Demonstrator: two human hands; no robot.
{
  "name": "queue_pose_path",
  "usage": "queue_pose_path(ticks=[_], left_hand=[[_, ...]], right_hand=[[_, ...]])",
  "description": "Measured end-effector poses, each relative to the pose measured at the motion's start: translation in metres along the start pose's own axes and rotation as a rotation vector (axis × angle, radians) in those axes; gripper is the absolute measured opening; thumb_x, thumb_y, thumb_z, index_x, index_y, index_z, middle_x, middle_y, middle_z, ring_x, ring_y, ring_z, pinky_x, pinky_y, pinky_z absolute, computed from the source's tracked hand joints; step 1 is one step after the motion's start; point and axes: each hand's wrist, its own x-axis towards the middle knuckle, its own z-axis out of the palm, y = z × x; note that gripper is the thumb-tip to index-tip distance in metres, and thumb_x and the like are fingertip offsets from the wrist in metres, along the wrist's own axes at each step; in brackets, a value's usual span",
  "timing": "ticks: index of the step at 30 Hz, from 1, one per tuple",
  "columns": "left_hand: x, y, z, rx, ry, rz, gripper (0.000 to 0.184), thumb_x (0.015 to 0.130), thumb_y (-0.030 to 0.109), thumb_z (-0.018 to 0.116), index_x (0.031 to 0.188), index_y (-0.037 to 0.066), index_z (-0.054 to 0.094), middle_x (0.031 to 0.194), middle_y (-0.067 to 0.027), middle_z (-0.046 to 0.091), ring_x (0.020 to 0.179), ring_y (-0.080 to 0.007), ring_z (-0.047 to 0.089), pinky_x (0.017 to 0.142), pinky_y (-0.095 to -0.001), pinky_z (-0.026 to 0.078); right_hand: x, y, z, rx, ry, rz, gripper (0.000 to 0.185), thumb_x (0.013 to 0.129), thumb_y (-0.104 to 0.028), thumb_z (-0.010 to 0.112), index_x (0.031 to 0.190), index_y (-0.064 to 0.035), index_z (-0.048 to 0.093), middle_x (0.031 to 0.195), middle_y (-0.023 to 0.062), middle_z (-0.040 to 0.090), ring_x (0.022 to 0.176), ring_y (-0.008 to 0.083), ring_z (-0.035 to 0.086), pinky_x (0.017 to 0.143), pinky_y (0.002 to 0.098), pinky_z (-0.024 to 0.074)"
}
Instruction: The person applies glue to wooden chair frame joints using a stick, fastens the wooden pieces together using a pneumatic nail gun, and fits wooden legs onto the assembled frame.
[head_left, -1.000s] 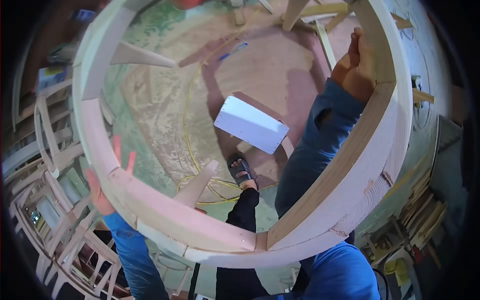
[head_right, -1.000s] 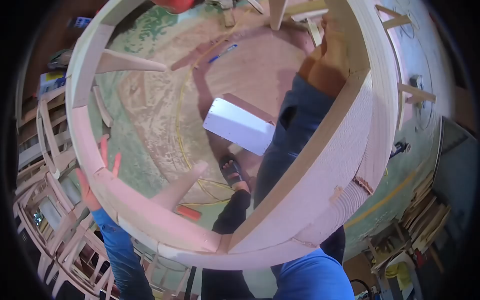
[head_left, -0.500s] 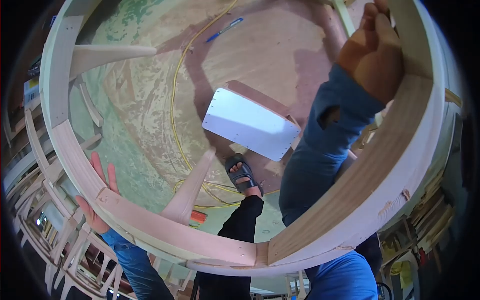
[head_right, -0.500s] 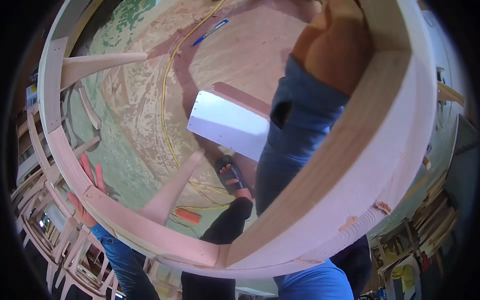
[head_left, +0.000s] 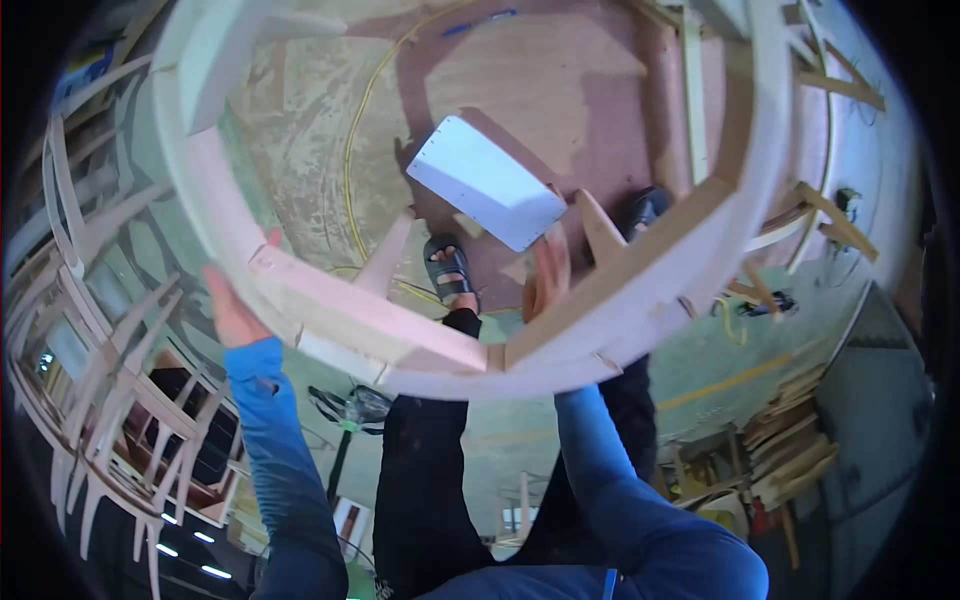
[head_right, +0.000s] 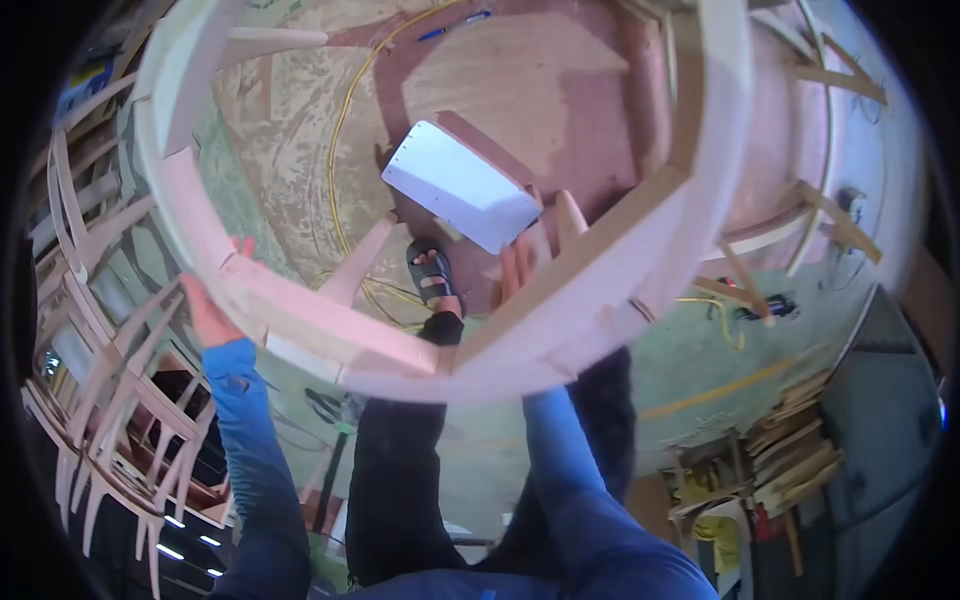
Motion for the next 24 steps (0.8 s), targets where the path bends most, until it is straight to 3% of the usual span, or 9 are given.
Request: queue_pose_path(ticks=[2, 4, 5, 7, 8, 10, 16, 19, 24], left_hand=[[-0.008, -0.002, -0.014, -0.105, -0.032, -0.045, 0.073, 0.096, 0.054, 0.044, 0.145, 0.002, 0.029, 0.143, -0.0154, 0.042, 0.133, -0.0350, 0.037, 0.109, -0.0460, 0.034], [-0.009, -0.006, -0.015, -0.059, 0.129, -0.042, 0.068, 0.096, 0.049, 0.049, 0.143, 0.002, 0.035, 0.140, -0.0124, 0.046, 0.128, -0.0307, 0.044, 0.108, -0.0425, 0.035], [-0.009, -0.004, -0.018, -0.132, 0.063, -0.079, 0.062, 0.096, 0.046, 0.051, 0.139, 0.003, 0.041, 0.138, -0.0113, 0.048, 0.123, -0.0261, 0.048, 0.106, -0.0399, 0.036], [-0.012, 0.003, -0.015, -0.013, 0.152, -0.060, 0.060, 0.096, 0.044, 0.052, 0.138, 0.002, 0.043, 0.136, -0.0114, 0.050, 0.121, -0.0255, 0.049, 0.104, -0.0390, 0.038], [-0.010, 0.006, -0.014, 0.134, 0.247, -0.018, 0.057, 0.096, 0.043, 0.053, 0.136, 0.002, 0.046, 0.134, -0.0115, 0.052, 0.120, -0.0249, 0.051, 0.102, -0.0381, 0.040], [0.000, 0.006, -0.021, 0.225, 0.238, 0.008, 0.055, 0.095, 0.040, 0.055, 0.134, 0.001, 0.049, 0.129, -0.0122, 0.055, 0.114, -0.0242, 0.055, 0.095, -0.0367, 0.045], [-0.015, 0.028, -0.001, 0.477, 0.278, -0.059, 0.060, 0.090, 0.034, 0.066, 0.135, -0.001, 0.047, 0.127, -0.0103, 0.057, 0.110, -0.0191, 0.056, 0.091, -0.0320, 0.047], [-0.052, 0.024, 0.052, 1.145, 0.253, 0.795, 0.056, 0.089, 0.025, 0.065, 0.136, 0.002, 0.045, 0.130, -0.0180, 0.053, 0.119, -0.0325, 0.051, 0.101, -0.0431, 0.041], [-0.152, -0.043, 0.165, 1.365, -0.374, 0.592, 0.081, 0.075, 0.033, 0.075, 0.141, 0.003, 0.037, 0.145, -0.0204, 0.037, 0.139, -0.0348, 0.029, 0.112, -0.0595, 0.016]], right_hand=[[-0.078, 0.034, -0.020, -0.026, -0.264, 0.142, 0.059, 0.088, -0.007, 0.055, 0.143, -0.0001, 0.034, 0.149, 0.0246, 0.029, 0.139, 0.0398, 0.028, 0.114, 0.0418, 0.0245], [-0.140, 0.056, -0.078, 0.032, -0.399, 0.526, 0.026, 0.089, -0.011, 0.058, 0.112, -0.0040, 0.068, 0.115, 0.0200, 0.065, 0.110, 0.0303, 0.062, 0.096, 0.0386, 0.0470], [-0.157, 0.061, -0.109, 0.023, -0.023, 0.405, 0.020, 0.092, -0.014, 0.057, 0.097, -0.0024, 0.072, 0.090, 0.0111, 0.072, 0.082, 0.0226, 0.068, 0.077, 0.0351, 0.0539], [-0.132, 0.053, -0.198, 0.243, 0.224, 0.492, 0.024, 0.096, -0.018, 0.055, 0.103, -0.0008, 0.070, 0.078, 0.0039, 0.066, 0.062, 0.0085, 0.057, 0.056, 0.0237, 0.0468], [-0.097, 0.023, -0.243, 0.270, 0.321, 0.535, 0.025, 0.095, -0.018, 0.057, 0.106, 0.0013, 0.068, 0.068, 0.0041, 0.061, 0.065, 0.0091, 0.055, 0.062, 0.0245, 0.0473], [-0.030, 0.010, -0.288, 0.517, 0.483, 0.456, 0.035, 0.097, -0.028, 0.055, 0.118, -0.0001, 0.063, 0.089, 0.0013, 0.066, 0.071, 0.0054, 0.054, 0.061, 0.0195, 0.0423], [0.132, -0.012, -0.293, 0.417, -0.016, 0.183, 0.039, 0.094, -0.027, 0.061, 0.123, 0.0004, 0.058, 0.102, 0.0053, 0.067, 0.089, 0.0092, 0.060, 0.074, 0.0245, 0.0489], [0.137, -0.016, -0.290, 0.399, 0.042, 0.278, 0.050, 0.077, -0.036, 0.077, 0.108, 0.0009, 0.067, 0.089, 0.0076, 0.070, 0.080, 0.0119, 0.062, 0.072, 0.0294, 0.0509], [0.135, -0.037, -0.302, 0.344, -0.007, 0.388, 0.045, 0.076, -0.035, 0.078, 0.105, -0.0016, 0.070, 0.087, 0.0083, 0.071, 0.077, 0.0137, 0.065, 0.073, 0.0303, 0.0518]])
